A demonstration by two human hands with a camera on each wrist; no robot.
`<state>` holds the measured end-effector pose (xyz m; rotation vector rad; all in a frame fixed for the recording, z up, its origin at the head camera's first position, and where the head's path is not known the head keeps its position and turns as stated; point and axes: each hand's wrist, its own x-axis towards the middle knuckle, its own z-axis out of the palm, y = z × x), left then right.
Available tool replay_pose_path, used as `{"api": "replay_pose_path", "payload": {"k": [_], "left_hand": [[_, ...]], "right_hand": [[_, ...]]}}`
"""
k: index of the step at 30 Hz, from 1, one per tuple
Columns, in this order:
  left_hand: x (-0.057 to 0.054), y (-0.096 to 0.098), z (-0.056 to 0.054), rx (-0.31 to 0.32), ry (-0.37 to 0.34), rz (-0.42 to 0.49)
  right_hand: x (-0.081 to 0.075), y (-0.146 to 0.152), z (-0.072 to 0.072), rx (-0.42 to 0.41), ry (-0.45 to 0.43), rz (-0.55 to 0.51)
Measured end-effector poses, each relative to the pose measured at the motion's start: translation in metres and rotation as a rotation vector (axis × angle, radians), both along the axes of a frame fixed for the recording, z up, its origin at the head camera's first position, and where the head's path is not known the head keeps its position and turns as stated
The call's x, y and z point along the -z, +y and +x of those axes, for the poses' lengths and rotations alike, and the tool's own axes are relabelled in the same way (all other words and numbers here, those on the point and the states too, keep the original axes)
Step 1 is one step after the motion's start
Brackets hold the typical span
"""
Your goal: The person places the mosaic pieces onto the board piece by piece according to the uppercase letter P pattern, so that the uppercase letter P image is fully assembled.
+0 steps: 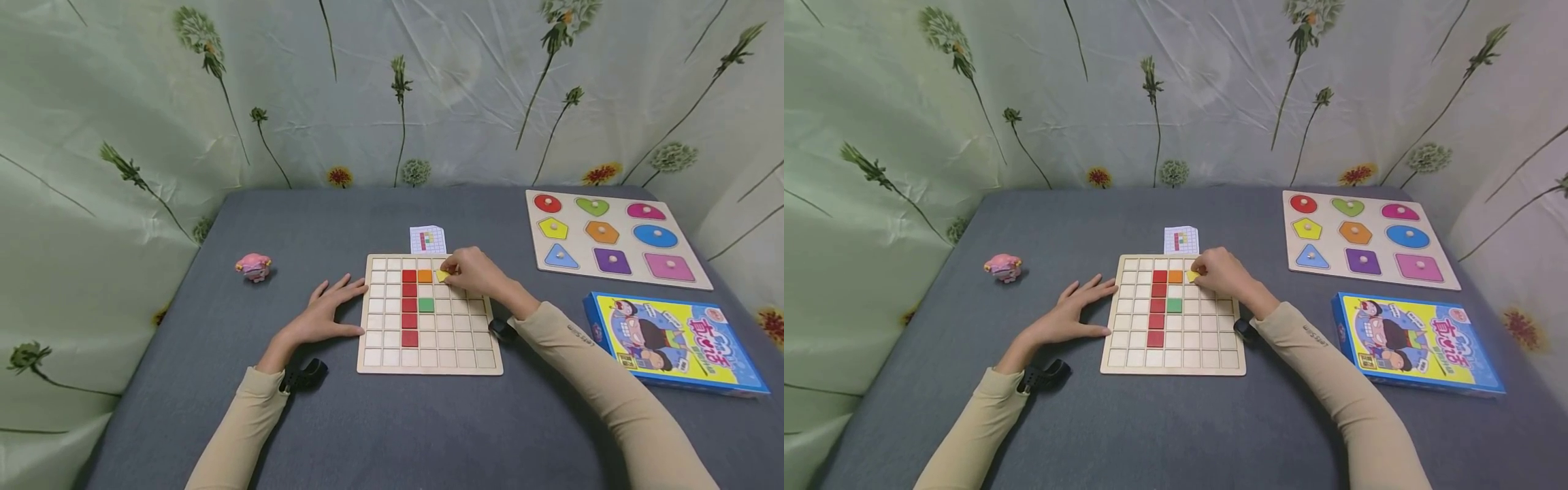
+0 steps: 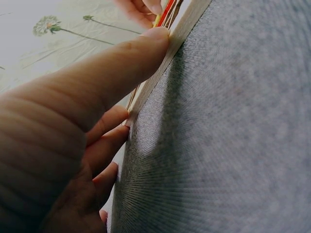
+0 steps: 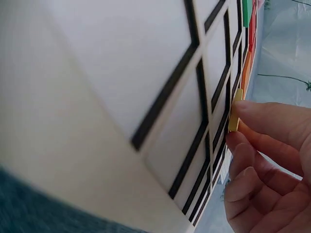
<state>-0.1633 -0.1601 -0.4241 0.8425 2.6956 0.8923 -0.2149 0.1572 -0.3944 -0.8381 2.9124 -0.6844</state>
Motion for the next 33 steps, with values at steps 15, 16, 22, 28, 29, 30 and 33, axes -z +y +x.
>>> {"api": "replay_pose_path", "payload": {"k": [15, 16, 22, 28, 29, 30, 33], "left_hand": [[0.0, -0.002, 0.0, 0.0, -0.006, 0.014], [0.0, -0.002, 0.0, 0.002, -0.007, 0.012], [0.0, 0.001, -0.003, 0.004, -0.001, 0.008], [0.0, 0.0, -0.002, 0.006, -0.014, 0.005], [0.0, 0.0, -0.001, 0.007, -0.015, 0.006], [-0.001, 0.0, -0.001, 0.006, -0.015, 0.006], [0.0, -0.001, 0.0, 0.001, -0.013, 0.007]], "right_hand": [[0.0, -0.008, 0.0, 0.067, -0.054, -0.041], [0.0, -0.008, 0.0, 0.068, -0.054, -0.038], [-0.003, 0.0, 0.001, 0.09, -0.047, -0.059], [-0.007, 0.009, 0.005, 0.072, -0.056, -0.069], [-0.008, 0.011, 0.006, 0.075, -0.06, -0.067], [-0.009, 0.012, 0.007, 0.079, -0.064, -0.064], [-0.011, 0.017, 0.01, 0.083, -0.06, -0.05]]}}
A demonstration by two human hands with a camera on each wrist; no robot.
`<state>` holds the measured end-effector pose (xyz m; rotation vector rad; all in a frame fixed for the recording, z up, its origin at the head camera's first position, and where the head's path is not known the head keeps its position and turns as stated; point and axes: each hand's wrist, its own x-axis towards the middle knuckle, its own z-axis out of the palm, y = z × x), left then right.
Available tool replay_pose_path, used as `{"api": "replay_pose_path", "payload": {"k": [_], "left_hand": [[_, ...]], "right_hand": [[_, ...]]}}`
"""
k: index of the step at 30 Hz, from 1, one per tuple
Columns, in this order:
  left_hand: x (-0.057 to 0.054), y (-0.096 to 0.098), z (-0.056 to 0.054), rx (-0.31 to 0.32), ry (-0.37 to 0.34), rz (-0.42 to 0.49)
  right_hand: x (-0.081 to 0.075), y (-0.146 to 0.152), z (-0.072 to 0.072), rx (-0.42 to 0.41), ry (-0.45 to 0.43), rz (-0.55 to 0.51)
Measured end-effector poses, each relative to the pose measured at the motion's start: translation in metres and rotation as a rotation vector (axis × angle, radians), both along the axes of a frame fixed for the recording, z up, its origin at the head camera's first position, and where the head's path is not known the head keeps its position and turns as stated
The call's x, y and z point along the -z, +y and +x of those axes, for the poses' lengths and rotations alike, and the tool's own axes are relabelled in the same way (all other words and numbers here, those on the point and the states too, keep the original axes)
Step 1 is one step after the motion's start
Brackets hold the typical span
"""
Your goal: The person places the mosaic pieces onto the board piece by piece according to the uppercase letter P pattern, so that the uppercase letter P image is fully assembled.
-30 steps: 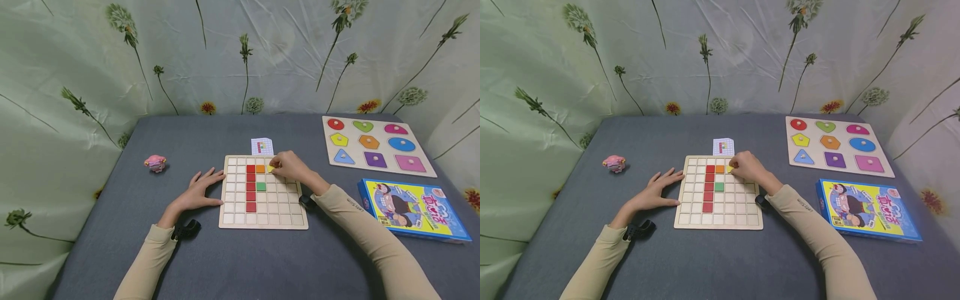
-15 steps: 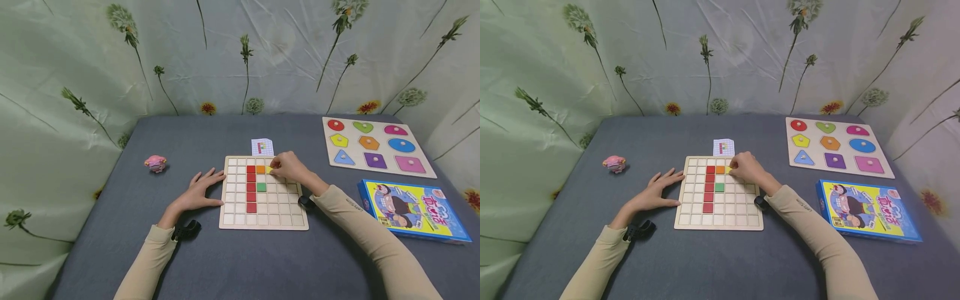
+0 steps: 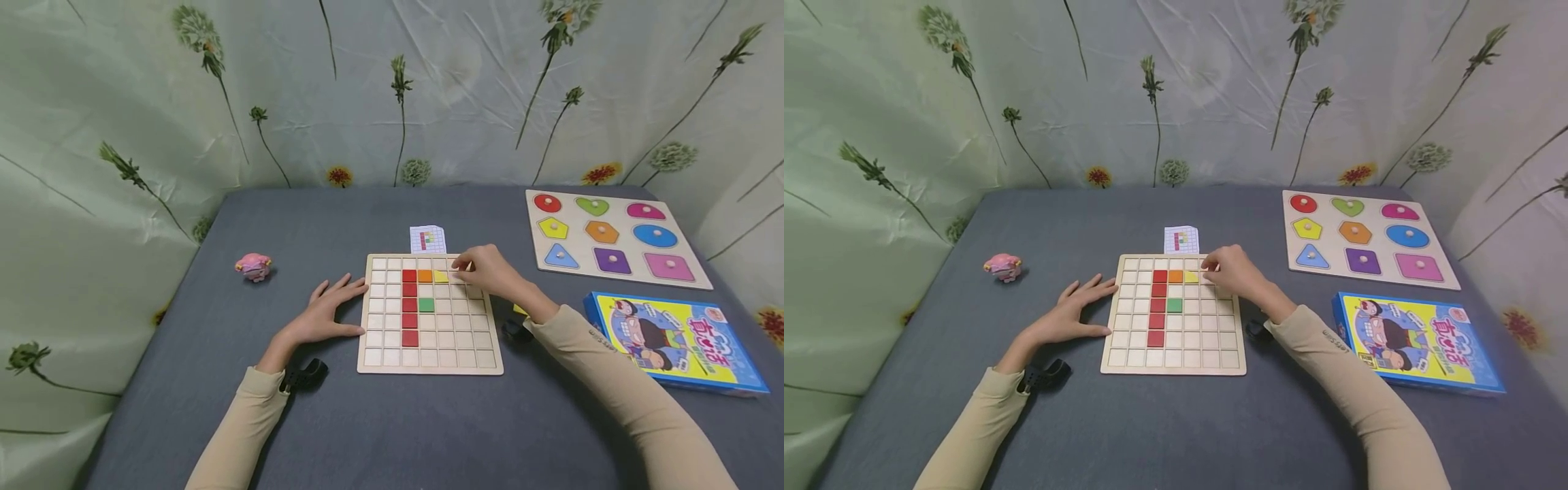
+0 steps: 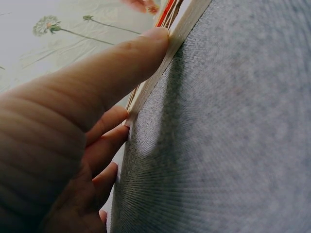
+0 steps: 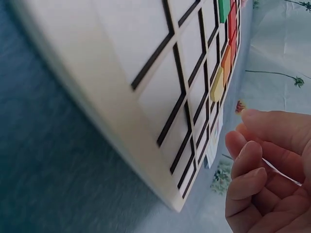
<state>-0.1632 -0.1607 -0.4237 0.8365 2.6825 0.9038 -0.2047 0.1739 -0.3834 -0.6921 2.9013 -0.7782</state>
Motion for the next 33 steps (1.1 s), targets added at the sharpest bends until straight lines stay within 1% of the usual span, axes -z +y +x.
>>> {"api": "replay_pose_path", "payload": {"k": [6, 12, 15, 23, 33], "left_hand": [[0.001, -0.001, 0.0, 0.003, 0.005, -0.002], [0.001, -0.001, 0.0, 0.003, 0.014, 0.001], [0.0, 0.0, 0.0, -0.002, 0.009, -0.002], [0.001, 0.0, 0.0, -0.004, -0.001, -0.003], [0.001, 0.001, -0.001, -0.004, -0.002, -0.007]], "right_hand": [[-0.004, 0.014, 0.009, 0.014, 0.006, 0.017], [-0.004, 0.031, 0.019, 0.003, 0.068, 0.006], [-0.002, 0.038, 0.024, 0.005, 0.078, 0.01], [-0.001, 0.054, 0.03, 0.045, 0.033, 0.009], [0.004, 0.076, 0.038, 0.066, 0.005, 0.04]]}}
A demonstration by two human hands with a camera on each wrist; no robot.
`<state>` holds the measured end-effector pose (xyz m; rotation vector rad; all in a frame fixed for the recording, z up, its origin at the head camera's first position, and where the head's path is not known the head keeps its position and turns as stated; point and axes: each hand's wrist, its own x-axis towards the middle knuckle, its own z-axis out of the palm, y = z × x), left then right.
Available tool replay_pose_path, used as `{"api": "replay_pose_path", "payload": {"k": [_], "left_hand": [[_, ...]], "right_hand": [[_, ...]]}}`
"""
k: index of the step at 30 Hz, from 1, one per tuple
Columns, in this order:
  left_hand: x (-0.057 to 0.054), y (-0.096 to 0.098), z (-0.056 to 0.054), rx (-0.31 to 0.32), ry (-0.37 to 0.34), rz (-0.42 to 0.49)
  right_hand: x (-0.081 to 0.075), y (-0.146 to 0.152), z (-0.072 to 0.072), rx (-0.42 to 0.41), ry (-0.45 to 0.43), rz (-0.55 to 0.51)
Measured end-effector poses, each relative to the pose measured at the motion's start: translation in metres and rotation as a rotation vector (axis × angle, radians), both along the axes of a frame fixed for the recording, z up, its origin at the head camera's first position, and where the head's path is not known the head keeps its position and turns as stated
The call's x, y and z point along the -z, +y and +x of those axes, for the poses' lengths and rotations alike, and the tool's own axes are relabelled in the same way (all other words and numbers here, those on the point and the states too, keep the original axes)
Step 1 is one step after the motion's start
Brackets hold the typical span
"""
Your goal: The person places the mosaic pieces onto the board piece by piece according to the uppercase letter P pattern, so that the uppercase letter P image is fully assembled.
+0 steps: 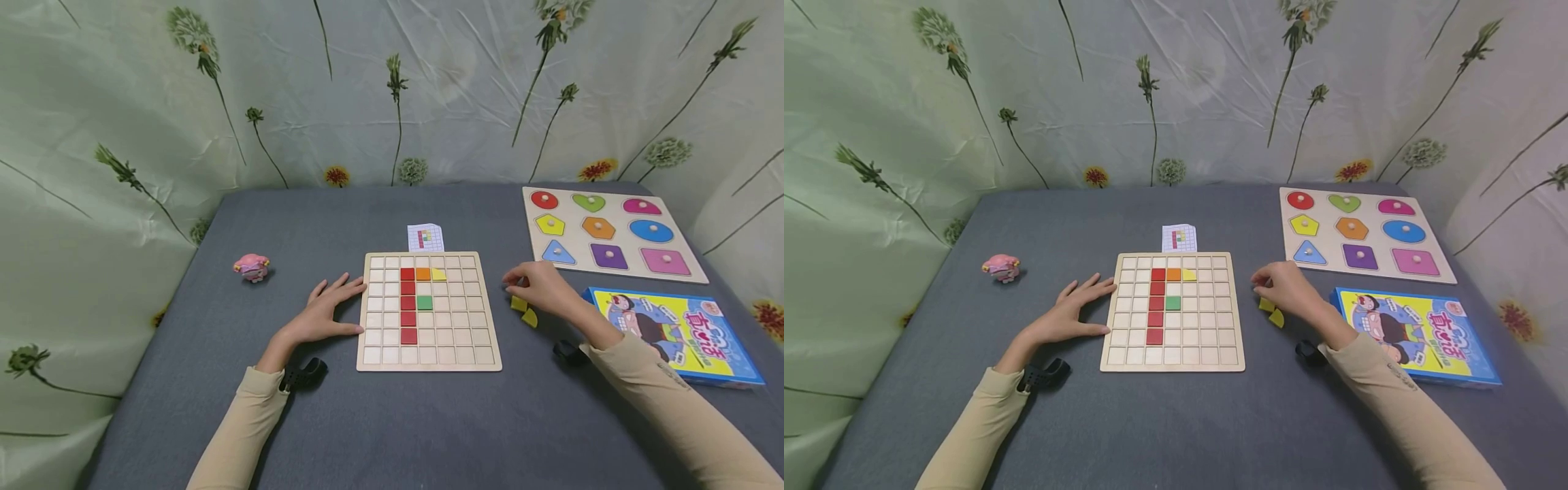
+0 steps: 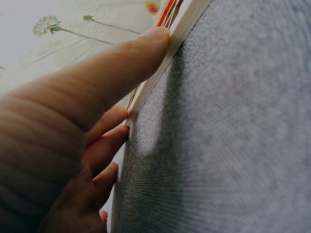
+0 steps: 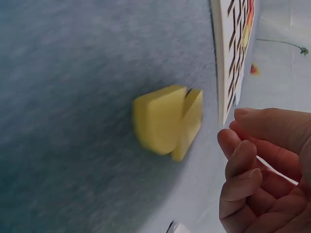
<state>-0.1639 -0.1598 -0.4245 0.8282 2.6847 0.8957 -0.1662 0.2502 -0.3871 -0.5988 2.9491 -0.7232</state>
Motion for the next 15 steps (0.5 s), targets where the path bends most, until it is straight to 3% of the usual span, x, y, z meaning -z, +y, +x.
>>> {"api": "replay_pose_path", "payload": {"k": [15], "left_hand": [[0.0, 0.0, -0.001, 0.005, 0.003, 0.002]], "right_hand": [[0.005, 0.02, 0.01, 0.03, -0.037, 0.027]]}}
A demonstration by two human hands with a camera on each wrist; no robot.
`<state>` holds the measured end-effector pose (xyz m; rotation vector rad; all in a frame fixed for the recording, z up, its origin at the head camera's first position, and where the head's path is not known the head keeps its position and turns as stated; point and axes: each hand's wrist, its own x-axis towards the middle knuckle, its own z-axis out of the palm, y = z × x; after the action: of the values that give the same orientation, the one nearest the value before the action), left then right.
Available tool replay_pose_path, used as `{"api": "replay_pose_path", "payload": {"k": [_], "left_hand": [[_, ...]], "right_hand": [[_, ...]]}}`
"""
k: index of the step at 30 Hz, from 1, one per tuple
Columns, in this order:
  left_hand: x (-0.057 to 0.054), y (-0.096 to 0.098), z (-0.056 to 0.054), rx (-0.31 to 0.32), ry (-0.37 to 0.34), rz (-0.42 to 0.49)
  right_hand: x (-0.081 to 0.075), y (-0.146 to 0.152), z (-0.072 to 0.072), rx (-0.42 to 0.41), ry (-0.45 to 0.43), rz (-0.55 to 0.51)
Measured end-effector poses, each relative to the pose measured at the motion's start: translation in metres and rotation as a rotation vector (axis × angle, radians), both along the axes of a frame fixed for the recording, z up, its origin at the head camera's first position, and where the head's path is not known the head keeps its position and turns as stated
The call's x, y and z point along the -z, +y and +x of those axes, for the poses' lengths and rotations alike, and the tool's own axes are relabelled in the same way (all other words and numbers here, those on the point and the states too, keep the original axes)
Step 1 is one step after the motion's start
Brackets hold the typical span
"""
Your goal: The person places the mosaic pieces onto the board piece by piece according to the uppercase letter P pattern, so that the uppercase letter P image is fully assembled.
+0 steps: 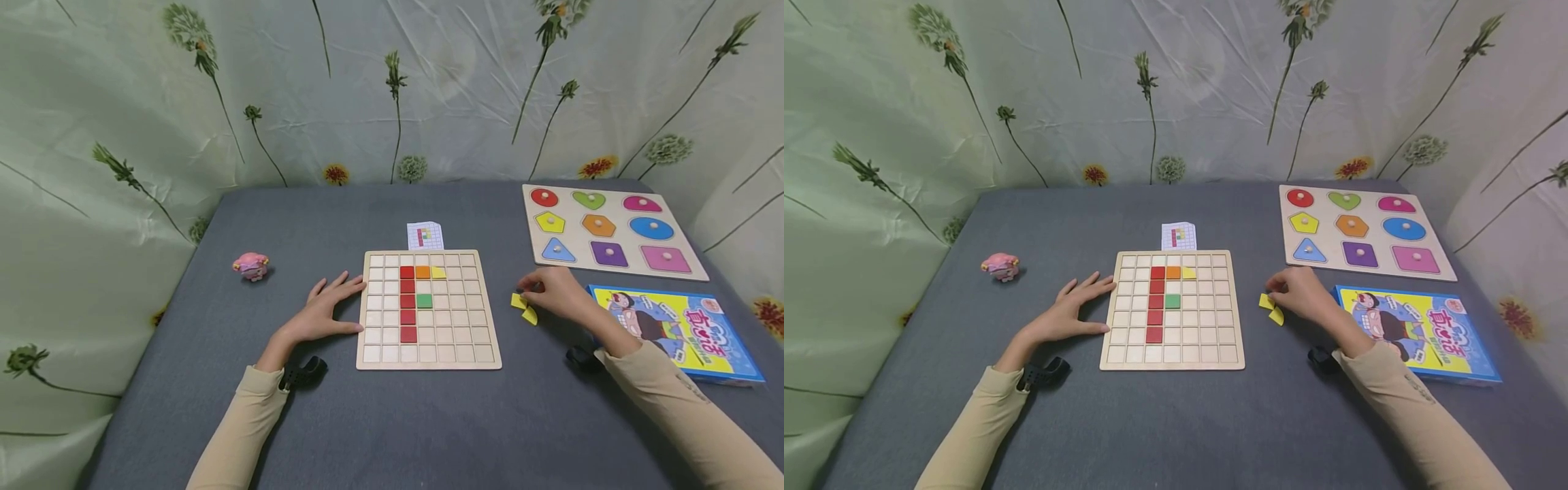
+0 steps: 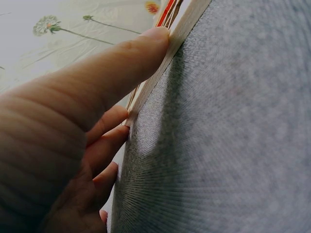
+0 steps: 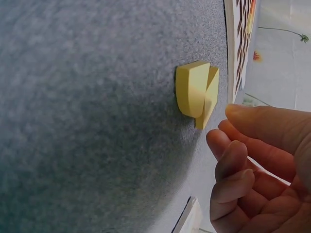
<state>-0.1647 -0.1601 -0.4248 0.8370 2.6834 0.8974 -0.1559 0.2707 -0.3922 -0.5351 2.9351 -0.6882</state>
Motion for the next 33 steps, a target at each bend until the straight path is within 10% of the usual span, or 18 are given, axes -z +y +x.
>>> {"api": "replay_pose_path", "payload": {"k": [33], "left_hand": [[-0.001, 0.0, 0.001, -0.004, -0.007, -0.004]], "right_hand": [[0.007, -0.01, 0.001, -0.015, 0.042, 0.113]]}}
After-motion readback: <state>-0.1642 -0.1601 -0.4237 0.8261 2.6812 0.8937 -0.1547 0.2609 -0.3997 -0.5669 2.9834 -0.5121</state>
